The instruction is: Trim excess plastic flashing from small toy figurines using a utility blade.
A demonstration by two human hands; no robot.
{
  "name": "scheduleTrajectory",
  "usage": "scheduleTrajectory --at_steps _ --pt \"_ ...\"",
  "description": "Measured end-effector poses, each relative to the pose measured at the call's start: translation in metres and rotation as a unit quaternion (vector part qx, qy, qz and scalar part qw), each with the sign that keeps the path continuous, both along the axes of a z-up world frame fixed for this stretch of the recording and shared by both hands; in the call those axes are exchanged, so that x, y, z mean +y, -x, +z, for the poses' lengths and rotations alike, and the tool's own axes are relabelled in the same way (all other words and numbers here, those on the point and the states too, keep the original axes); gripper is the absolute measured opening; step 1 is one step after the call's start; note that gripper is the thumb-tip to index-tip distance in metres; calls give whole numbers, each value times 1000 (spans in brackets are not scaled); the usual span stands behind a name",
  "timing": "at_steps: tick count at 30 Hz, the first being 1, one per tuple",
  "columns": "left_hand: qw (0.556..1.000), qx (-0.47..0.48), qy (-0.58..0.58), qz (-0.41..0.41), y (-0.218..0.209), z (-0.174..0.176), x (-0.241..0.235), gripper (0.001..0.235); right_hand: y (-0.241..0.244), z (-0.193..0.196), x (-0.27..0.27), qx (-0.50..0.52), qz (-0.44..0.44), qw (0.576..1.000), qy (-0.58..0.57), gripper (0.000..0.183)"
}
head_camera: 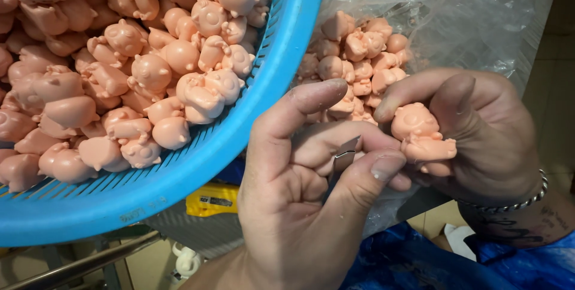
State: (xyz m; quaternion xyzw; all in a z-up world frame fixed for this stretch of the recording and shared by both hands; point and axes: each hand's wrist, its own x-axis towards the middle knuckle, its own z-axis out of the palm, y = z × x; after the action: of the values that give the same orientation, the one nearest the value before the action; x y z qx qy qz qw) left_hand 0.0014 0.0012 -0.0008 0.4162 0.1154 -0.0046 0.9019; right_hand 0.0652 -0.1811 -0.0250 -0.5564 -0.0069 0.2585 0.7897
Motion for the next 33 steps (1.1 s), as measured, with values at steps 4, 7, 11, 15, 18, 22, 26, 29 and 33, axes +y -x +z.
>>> scheduleTrajectory --at_steps 4,7,11,15,18,22,26,29,33 --pt "1000 -3 -11 0 -1 1 1 58 0 -1 -1 -2 10 1000 17 53" --pt "999 -1 -37 6 -1 5 1 56 0 2 2 2 12 1000 25 55" --pt "945 -89 -307 63 7 0 2 61 1 8 9 -10 -20 998 51 51" --pt "922 -134 -343 122 14 -7 -7 63 8 6 5 -155 -14 946 286 59" --pt "905 -138 -377 139 14 -11 -6 62 16 -8 -2 -211 -25 952 218 39" --pt "920 -133 -343 136 9 -5 -3 48 21 6 11 -197 -33 924 325 63" --pt "933 -107 -314 142 7 -1 -5 29 25 0 10 -229 -27 935 271 41" --pt "942 -85 -288 148 8 2 -8 24 27 2 15 -236 -27 938 253 33" --pt "944 -84 -277 158 5 7 -7 25 29 -1 16 -235 -57 931 275 53"
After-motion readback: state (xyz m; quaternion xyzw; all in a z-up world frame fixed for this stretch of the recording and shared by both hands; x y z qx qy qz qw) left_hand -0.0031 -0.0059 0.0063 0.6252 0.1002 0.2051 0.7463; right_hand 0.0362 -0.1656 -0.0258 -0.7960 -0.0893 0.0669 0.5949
